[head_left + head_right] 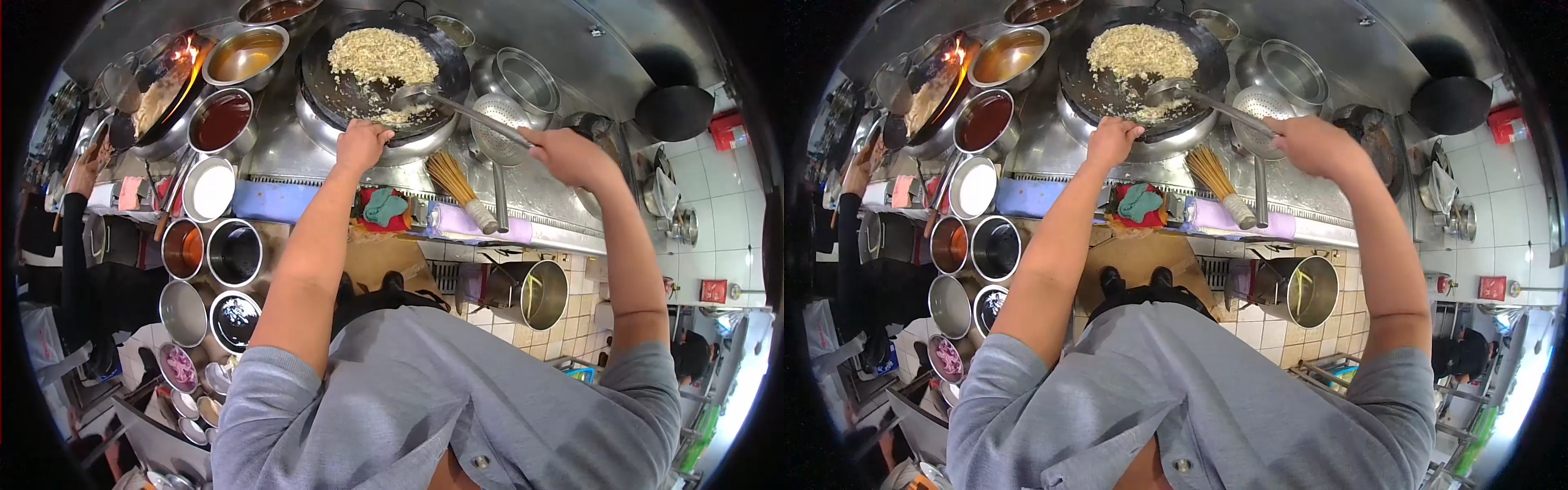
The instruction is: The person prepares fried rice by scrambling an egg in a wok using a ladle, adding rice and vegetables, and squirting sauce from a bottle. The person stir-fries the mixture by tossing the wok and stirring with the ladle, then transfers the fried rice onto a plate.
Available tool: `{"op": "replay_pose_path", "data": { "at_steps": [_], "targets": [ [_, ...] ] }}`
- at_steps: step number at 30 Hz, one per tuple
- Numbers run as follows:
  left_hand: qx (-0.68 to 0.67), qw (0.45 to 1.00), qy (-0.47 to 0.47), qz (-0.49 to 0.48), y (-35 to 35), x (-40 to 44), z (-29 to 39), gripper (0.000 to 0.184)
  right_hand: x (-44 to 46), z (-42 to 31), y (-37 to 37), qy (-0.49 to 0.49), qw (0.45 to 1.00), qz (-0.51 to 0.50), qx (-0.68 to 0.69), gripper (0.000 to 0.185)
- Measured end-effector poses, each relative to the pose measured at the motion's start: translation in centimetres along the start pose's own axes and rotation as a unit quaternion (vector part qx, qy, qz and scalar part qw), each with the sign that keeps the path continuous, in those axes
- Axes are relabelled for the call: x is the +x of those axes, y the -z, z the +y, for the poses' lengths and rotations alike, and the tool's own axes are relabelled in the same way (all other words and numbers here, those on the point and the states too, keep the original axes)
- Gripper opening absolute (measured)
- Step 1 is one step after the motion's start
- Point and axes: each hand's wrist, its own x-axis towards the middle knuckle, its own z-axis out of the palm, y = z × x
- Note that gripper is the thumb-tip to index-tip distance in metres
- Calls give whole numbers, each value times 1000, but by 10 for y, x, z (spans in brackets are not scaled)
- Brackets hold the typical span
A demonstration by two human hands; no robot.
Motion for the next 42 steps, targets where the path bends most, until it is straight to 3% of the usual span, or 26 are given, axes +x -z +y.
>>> {"op": "replay_pose_path", "data": {
  "at_steps": [4, 6, 12, 14, 15, 17, 19, 20, 22, 25, 28, 31, 34, 36, 38, 40, 42],
  "targets": [
    [-11, 1000, 5, 16, -1, 0, -1, 33, 50, -20, -16, 26, 999, 33, -14, 45],
    [-1, 1000, -10, -4, 3, 0, -3, 33, 80, -36, -36, -15, 996, 70, 54, 46],
    [-11, 1000, 6, 4, 3, 1, -2, 35, 14, 29, -7, 87, 989, 103, -56, 46],
    [-9, 1000, -11, -14, -1, 4, -5, 35, 12, 15, 5, -6, 995, 79, -66, 46],
    [-2, 999, -12, -30, 1, 5, -4, 35, 43, 20, -22, 13, 990, 117, -80, 40],
    [1, 999, -22, -42, 1, 7, -7, 35, 108, -11, -72, -15, 992, 128, -3, 38],
    [-1, 998, -28, -48, 6, 5, -7, 35, 142, -49, -122, -49, 974, 131, 177, 43],
    [4, 998, -34, -45, 9, 5, -6, 35, 150, -72, -150, -44, 966, 182, 176, 46],
    [14, 997, -49, -51, 12, 3, -5, 35, 123, -101, -176, -13, 961, 146, 233, 48],
    [35, 994, -95, -31, 12, 0, -8, 33, 62, -73, -208, 60, 944, 239, 220, 52],
    [35, 990, -137, -17, 21, 6, -8, 30, 19, -22, -152, -7, 975, 99, 197, 53],
    [-22, 979, -192, -63, 15, 16, -17, 30, 66, -34, -129, -30, 961, 187, 199, 50],
    [-67, 979, -188, -46, 16, 15, -19, 29, 173, -89, -166, -60, 943, 208, 251, 49],
    [-77, 979, -182, -46, 21, 10, -14, 28, 141, -122, -153, -29, 945, 159, 283, 49],
    [-56, 987, -147, -12, 29, 0, 0, 29, 94, -110, -163, 6, 942, 142, 303, 51],
    [-86, 978, -187, 43, 24, 4, -1, 30, 60, -64, -187, 102, 908, 238, 330, 54],
    [-84, 974, -211, 15, 15, 8, -5, 31, 11, -46, -164, 68, 906, 215, 358, 56]
  ]
}}
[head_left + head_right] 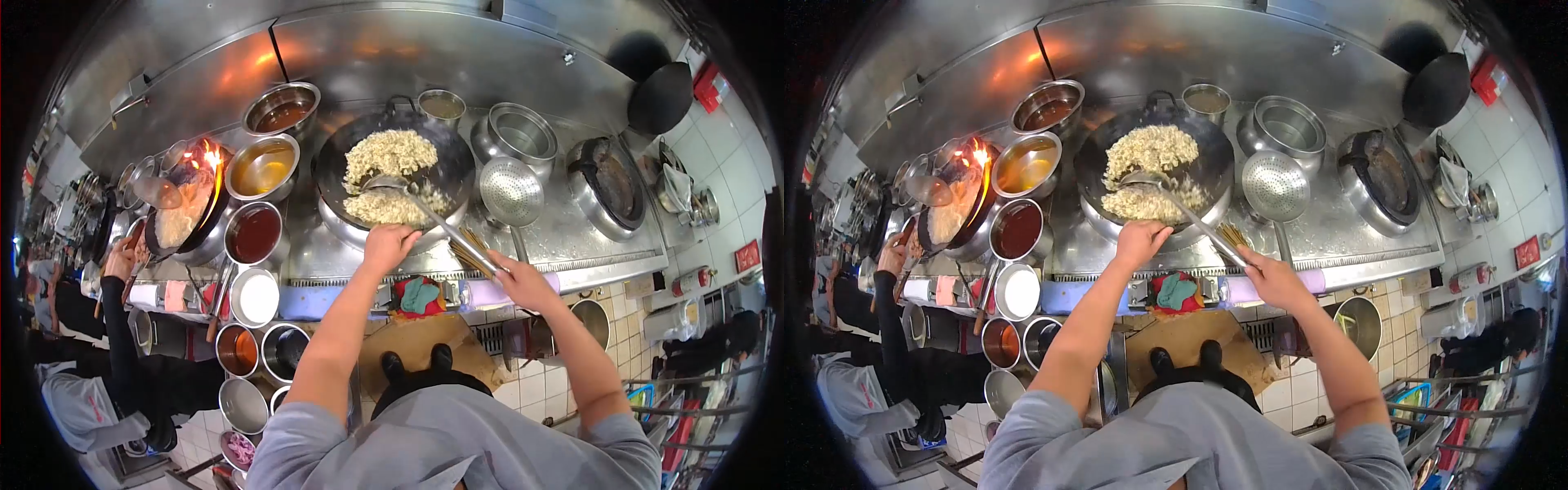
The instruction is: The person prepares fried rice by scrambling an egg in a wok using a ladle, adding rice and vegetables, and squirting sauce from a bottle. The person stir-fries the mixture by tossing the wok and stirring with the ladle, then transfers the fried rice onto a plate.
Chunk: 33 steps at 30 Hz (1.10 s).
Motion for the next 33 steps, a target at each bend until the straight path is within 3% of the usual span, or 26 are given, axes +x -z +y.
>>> {"op": "replay_pose_path", "data": {
  "at_steps": [2, 4, 5, 6, 7, 8, 12, 13, 14, 15, 16, 20, 23, 24, 25, 28, 30, 33],
  "targets": [
    [5, 999, 32, -32, -13, 3, -10, 33, -27, -64, 43, -119, 987, -95, -54, 61],
    [35, 991, 94, -92, -24, 9, -5, 35, -59, -68, 76, -54, 991, -65, -103, 64],
    [-11, 993, 101, -52, -17, 1, 18, 35, -71, -92, 115, -80, 983, -109, -124, 64],
    [4, 990, 109, -87, 10, -3, 53, 34, -83, -118, 155, -106, 972, -152, -143, 63],
    [-5, 997, 58, -44, 29, -13, 81, 35, -99, -121, 188, -88, 972, -172, -135, 61],
    [28, 996, 45, -69, 57, -17, 108, 33, -107, -118, 207, -69, 970, -194, -128, 58],
    [27, 998, -57, 18, 64, -5, 116, 28, -69, -130, 190, -94, 945, -224, -220, 53],
    [21, 999, -45, 22, 46, 5, 95, 27, -44, -117, 167, -85, 951, -207, -215, 53],
    [38, 999, -33, 9, 26, 6, 76, 28, -22, -93, 139, 11, 975, -151, -161, 54],
    [14, 1000, 6, 16, 0, -1, 59, 29, 2, -75, 106, 40, 978, -101, -178, 52],
    [-9, 999, 46, 25, -22, -10, 46, 30, 19, -67, 74, 13, 979, -83, -185, 51],
    [-33, 992, 65, -100, -34, -82, 84, 30, 33, -74, 42, -34, 986, 7, -161, 46],
    [31, 992, 30, -115, 28, -45, 119, 31, 8, -88, 66, -29, 992, -5, -125, 49],
    [-6, 999, 10, -40, 6, -29, 90, 32, -4, -86, 68, -37, 992, -25, -117, 49],
    [2, 995, 52, -87, 23, -3, 85, 35, -14, -77, 68, -15, 992, -28, -125, 49],
    [-22, 996, 56, -59, -9, -9, 39, 39, -56, -98, 116, -37, 988, -91, -120, 47],
    [-45, 986, 63, -146, -6, -38, 58, 38, -81, -119, 161, -70, 969, -167, -169, 48],
    [-14, 985, 16, -172, 75, -27, 134, 35, -89, -138, 196, -52, 952, -206, -219, 52]
  ]
}}
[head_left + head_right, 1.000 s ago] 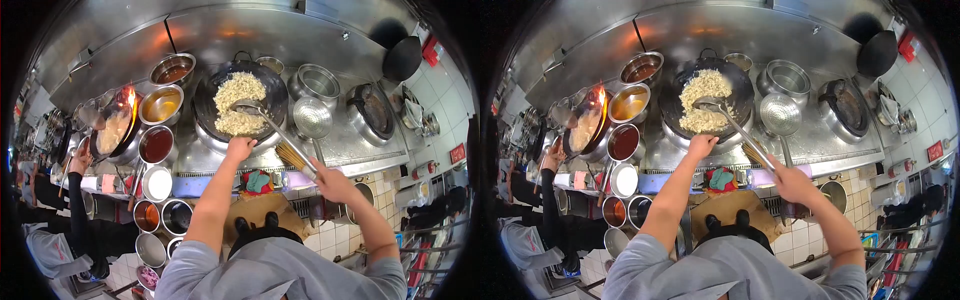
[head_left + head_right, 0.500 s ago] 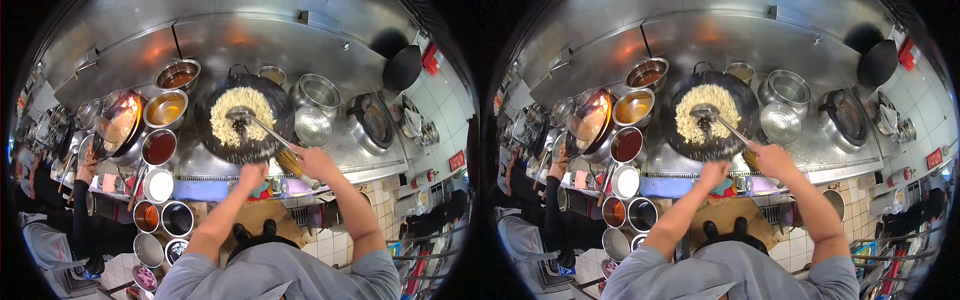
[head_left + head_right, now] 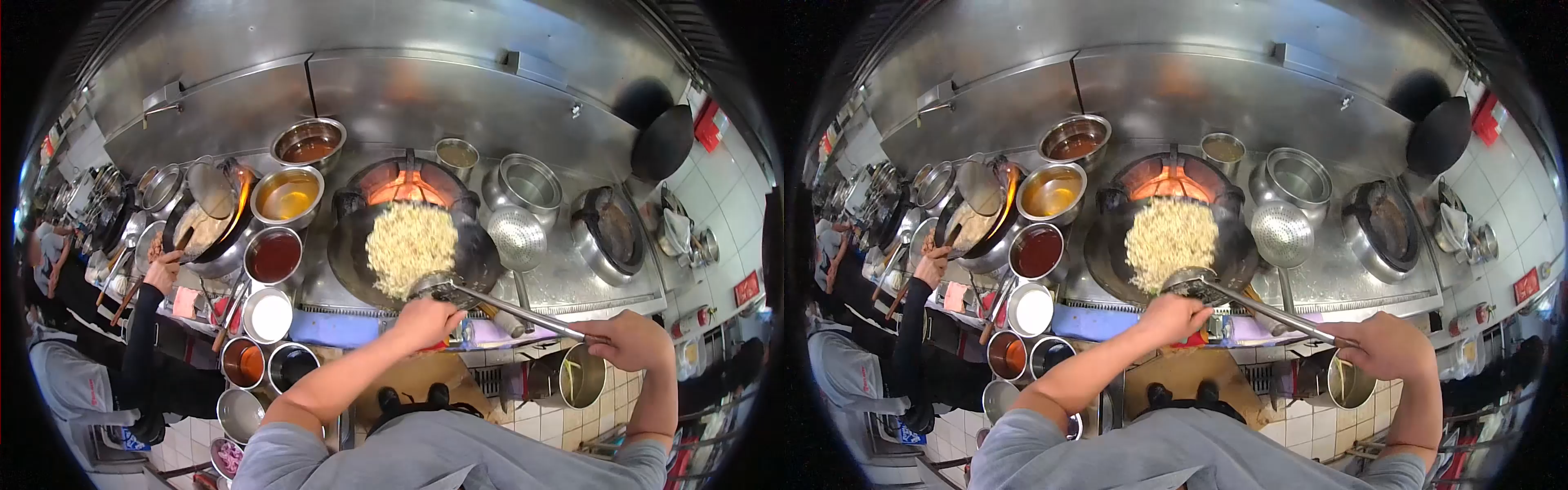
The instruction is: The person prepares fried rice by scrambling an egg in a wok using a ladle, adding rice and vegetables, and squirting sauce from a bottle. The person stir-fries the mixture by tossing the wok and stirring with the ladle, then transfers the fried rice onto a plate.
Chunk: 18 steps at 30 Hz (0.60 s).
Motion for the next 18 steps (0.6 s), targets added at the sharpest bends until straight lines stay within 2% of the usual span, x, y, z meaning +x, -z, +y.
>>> {"op": "replay_pose_path", "data": {
  "at_steps": [1, 3, 5, 7, 9, 11, 13, 15, 17, 18],
  "targets": [
    [-2, 1000, 1, 2, 8, 16, -5, 35, 4, -9, 8, -17, 1000, -14, -13, 52],
    [-22, 998, -1, 67, 11, 44, -21, 33, 46, -9, -10, -2, 999, 44, -8, 51],
    [-8, 994, -13, 111, -37, 55, -64, 32, 119, 10, -61, 28, 988, 149, -36, 48],
    [4, 990, 41, 138, -97, 38, -90, 30, 157, -19, -78, -60, 990, 131, -1, 47],
    [2, 992, 21, 125, -130, 13, -89, 35, 178, -6, -121, -47, 983, 173, 24, 48],
    [-18, 999, 19, 47, -81, -5, -49, 34, 167, -4, -157, -28, 977, 208, 49, 50],
    [63, 994, 11, 83, -53, 19, -57, 37, 142, 1, -190, -12, 957, 231, 178, 53],
    [27, 994, 0, 104, -52, 44, -103, 38, 130, 41, -235, -37, 961, 239, 133, 52],
    [38, 993, 19, 110, -57, 52, -137, 34, 117, 88, -225, -83, 985, 150, -21, 53],
    [84, 986, 23, 145, -57, 49, -146, 33, 120, 118, -212, -104, 986, 112, -73, 53]
  ]
}}
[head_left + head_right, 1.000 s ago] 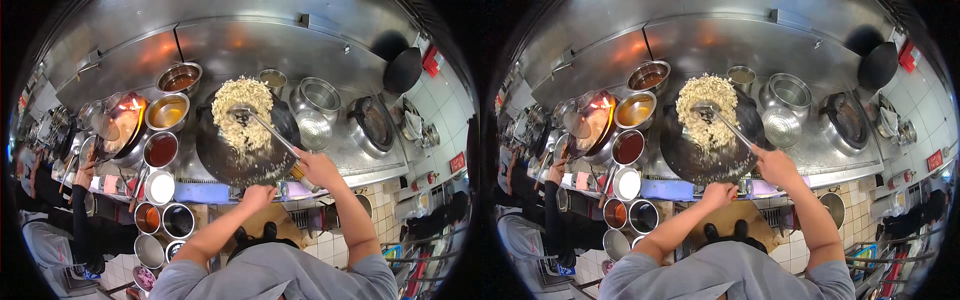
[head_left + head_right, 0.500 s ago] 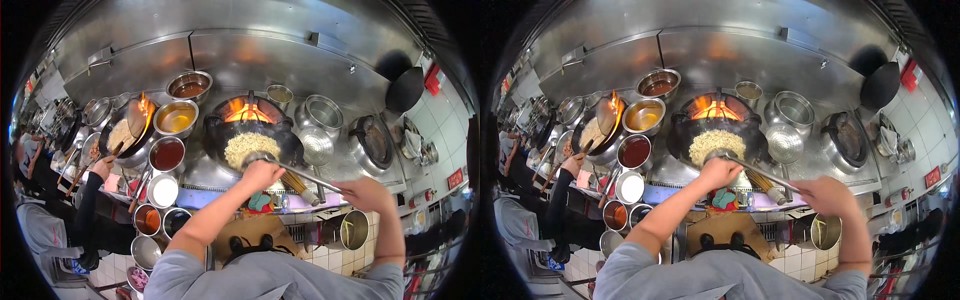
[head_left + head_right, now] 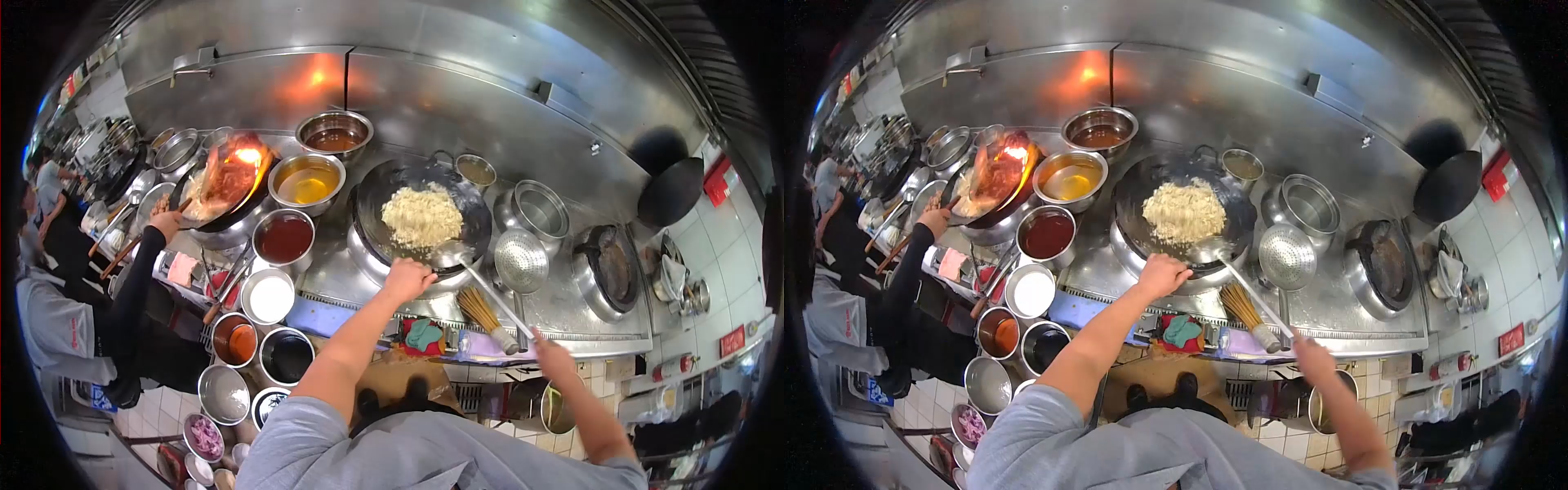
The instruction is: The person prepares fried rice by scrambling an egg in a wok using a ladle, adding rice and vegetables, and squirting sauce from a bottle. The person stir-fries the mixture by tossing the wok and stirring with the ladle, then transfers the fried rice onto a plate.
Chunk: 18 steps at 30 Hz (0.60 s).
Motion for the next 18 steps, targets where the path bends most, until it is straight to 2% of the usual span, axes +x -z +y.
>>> {"op": "replay_pose_path", "data": {
  "at_steps": [1, 2, 3, 5, 7, 10, 11, 14, 15, 18],
  "targets": [
    [45, 998, 2, 34, -1, -3, -4, 32, 17, 32, 9, -11, 998, -35, -57, 54],
    [49, 997, 65, 9, -1, -6, -5, 32, 44, 65, 21, -28, 994, -25, -98, 54],
    [54, 995, 79, 11, -1, -10, -8, 32, 72, 89, 34, -42, 989, -16, -138, 54],
    [47, 995, 89, 10, 3, -10, -16, 34, 137, 103, 78, -34, 983, 12, -180, 52],
    [26, 994, 102, 11, 4, -9, -17, 32, 204, 84, 99, 64, 972, 102, -203, 53],
    [-19, 998, 56, 20, 5, -10, -20, 28, 261, 3, 111, 96, 985, 63, -129, 55],
    [-20, 998, 57, 15, 2, -10, -20, 28, 270, -15, 100, 119, 987, 67, -89, 55],
    [-30, 998, 46, 32, -5, -9, -28, 27, 266, -63, 59, 112, 992, 50, 13, 53],
    [-34, 998, 41, 25, -5, -11, -23, 27, 250, -72, 45, 106, 993, 37, 47, 53],
    [29, 994, 104, 12, 5, -10, -10, 29, 172, -77, 9, 110, 990, 6, 92, 51]
  ]
}}
